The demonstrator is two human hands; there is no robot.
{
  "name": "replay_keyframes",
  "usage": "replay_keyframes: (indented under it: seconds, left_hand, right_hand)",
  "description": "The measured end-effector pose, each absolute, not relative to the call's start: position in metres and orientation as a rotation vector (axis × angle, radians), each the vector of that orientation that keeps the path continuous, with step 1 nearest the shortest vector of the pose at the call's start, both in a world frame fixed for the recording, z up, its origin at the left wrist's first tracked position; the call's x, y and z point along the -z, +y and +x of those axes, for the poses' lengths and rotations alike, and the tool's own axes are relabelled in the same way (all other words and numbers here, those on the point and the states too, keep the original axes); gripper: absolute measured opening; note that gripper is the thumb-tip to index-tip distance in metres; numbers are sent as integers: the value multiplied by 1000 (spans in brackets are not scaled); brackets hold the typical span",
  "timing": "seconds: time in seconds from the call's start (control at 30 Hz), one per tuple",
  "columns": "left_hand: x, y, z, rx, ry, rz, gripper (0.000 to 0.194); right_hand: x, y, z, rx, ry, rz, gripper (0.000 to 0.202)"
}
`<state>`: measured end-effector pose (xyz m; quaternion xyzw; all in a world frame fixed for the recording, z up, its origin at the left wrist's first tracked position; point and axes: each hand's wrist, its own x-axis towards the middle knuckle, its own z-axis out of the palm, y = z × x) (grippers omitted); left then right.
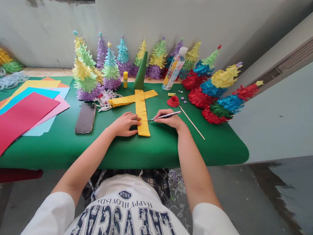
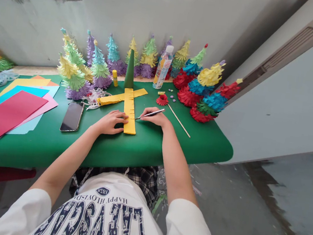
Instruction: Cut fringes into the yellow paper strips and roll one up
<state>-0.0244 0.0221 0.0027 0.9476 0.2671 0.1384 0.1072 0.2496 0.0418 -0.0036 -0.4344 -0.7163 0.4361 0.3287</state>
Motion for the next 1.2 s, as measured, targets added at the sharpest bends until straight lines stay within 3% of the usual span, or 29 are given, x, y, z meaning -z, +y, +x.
replay_keyframes:
  seconds: [1.2]
  left_hand:
    - [4,15,-28,-482,777,2780,36]
  right_hand:
    - [1,37,226,-1117,-1664,-1158,26]
